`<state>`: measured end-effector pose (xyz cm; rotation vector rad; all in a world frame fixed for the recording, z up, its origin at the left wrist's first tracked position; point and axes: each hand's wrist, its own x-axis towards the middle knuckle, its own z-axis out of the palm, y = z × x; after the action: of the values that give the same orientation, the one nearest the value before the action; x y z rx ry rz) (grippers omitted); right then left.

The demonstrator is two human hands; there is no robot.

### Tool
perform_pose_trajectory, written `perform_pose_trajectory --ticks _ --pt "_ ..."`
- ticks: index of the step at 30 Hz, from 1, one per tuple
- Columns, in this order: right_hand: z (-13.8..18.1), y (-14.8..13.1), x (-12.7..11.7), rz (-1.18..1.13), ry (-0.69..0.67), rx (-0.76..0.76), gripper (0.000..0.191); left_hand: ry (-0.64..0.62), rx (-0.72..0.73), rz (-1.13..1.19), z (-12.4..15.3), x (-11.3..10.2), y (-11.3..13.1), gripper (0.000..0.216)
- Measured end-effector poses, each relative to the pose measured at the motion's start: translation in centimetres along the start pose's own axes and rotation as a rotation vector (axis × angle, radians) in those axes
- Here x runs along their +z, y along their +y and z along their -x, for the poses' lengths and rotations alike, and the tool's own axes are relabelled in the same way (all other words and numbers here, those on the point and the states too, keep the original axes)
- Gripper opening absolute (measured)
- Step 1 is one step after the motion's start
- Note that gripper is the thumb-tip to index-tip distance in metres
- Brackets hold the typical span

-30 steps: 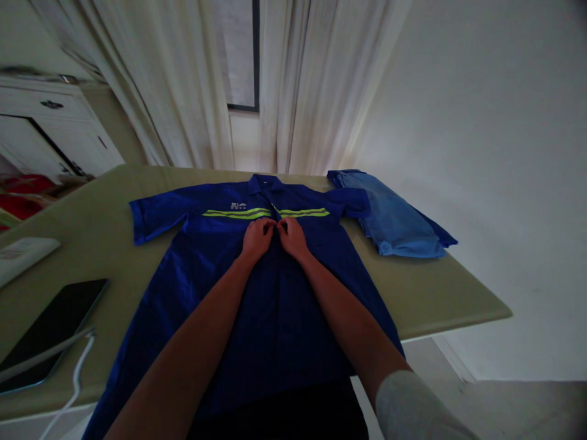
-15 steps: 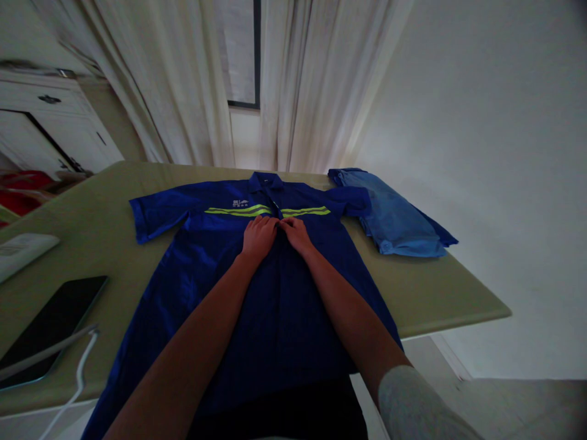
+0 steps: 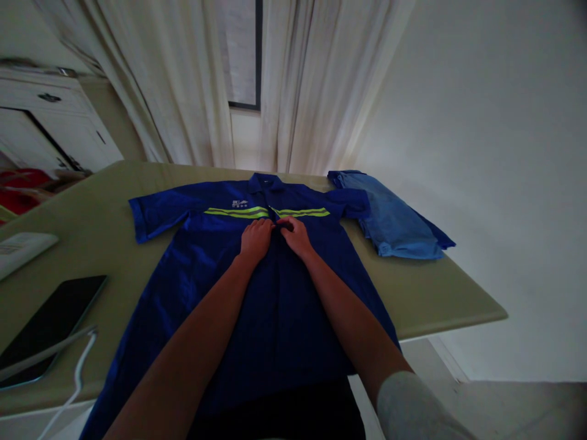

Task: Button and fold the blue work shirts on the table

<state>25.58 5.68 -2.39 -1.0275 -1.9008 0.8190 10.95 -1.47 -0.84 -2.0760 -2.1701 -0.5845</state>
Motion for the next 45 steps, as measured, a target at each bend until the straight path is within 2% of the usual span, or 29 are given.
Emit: perform_pose_trajectory --ticks 3,6,11,14,16,19,26,29,33,36,39,43,45 --pt "0.1 -0.3 0.0 0.074 0.045 -0.049 0.031 0.022 0.002 0.021 0.1 0.2 -0.1 0.033" --pt "0.3 -1.5 -0.3 0.198 0.031 -0.011 0.028 -0.004 0.007 0.064 -0.2 0.8 -0.5 0.036" --pt "2.2 -4.4 -1.4 0.511 -0.119 0.086 0.039 -0.056 0.0 0.108 -2.0 1.5 -1.8 0.039" --pt "4.3 -5.4 -1.7 0.602 -0.212 0.083 0.028 -0.022 0.002 0.103 -2.8 1.4 -2.3 0.038" --pt "5.6 -5.6 -1.5 0.6 -0.199 0.076 0.022 0.03 0.001 0.083 -2.9 1.2 -2.3 0.036" --pt "6.3 -5.4 -1.1 0.582 -0.144 0.063 0.029 0.091 0.04 0.058 -2.3 0.7 -1.8 0.034" --pt "5.3 -4.3 -1.8 0.486 -0.291 -0.003 0.01 -0.064 0.072 -0.019 -0.7 0.1 -1.4 0.029" --pt "5.3 -4.3 -2.0 0.481 -0.322 -0.033 0.022 -0.08 0.104 0.04 0.4 0.4 -2.1 0.03" --pt "5.2 -4.6 -2.4 0.401 -0.428 -0.052 0.015 -0.081 0.189 0.19 2.4 0.3 -3.2 0.038" --pt "5.1 -4.6 -3.0 0.36 -0.394 -0.039 0.015 -0.15 0.272 0.281 3.3 -0.4 -3.6 0.037" --pt "5.2 -4.5 -3.5 0.39 -0.372 -0.022 0.007 -0.229 0.326 0.346 3.2 -1.2 -3.7 0.033" --pt "5.6 -4.6 -3.5 0.448 -0.441 -0.041 0.034 -0.249 0.309 0.373 2.9 -1.9 -3.5 0.044" --pt "5.7 -4.8 -3.2 0.498 -0.436 -0.026 0.032 -0.26 0.293 0.396 2.9 -2.2 -3.4 0.045"
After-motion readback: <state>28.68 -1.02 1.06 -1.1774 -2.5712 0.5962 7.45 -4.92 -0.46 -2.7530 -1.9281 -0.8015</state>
